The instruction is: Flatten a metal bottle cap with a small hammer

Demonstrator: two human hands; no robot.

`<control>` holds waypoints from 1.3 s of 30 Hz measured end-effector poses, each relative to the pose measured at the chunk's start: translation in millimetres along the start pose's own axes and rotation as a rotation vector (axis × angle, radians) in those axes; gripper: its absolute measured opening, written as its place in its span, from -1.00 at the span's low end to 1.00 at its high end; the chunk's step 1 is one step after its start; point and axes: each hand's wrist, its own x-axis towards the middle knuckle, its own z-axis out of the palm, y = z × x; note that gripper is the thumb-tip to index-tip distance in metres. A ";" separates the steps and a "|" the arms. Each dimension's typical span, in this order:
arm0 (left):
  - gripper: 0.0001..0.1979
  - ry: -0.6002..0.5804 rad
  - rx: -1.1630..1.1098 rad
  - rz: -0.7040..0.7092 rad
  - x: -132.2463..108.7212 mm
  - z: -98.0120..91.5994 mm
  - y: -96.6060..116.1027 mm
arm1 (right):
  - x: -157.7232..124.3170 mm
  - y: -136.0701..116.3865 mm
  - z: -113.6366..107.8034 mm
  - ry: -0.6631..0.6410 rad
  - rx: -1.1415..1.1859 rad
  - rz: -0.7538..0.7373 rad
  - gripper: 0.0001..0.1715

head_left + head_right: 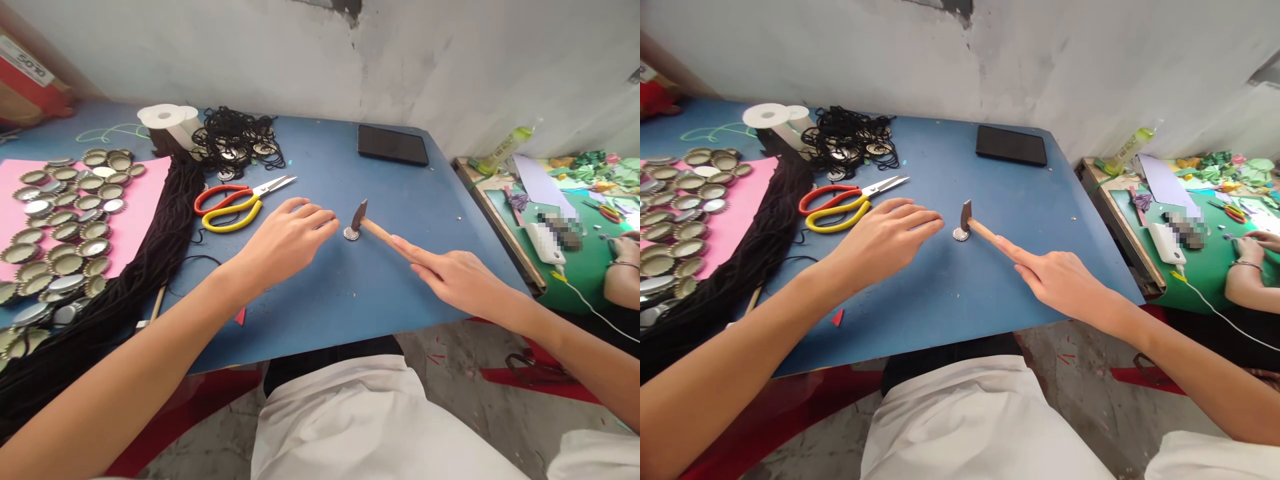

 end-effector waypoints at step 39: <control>-0.46 -0.194 -0.132 0.053 -3.4 22.7 -5.3 | -45.1 28.1 17.6 0.109 -0.191 -0.050 -0.46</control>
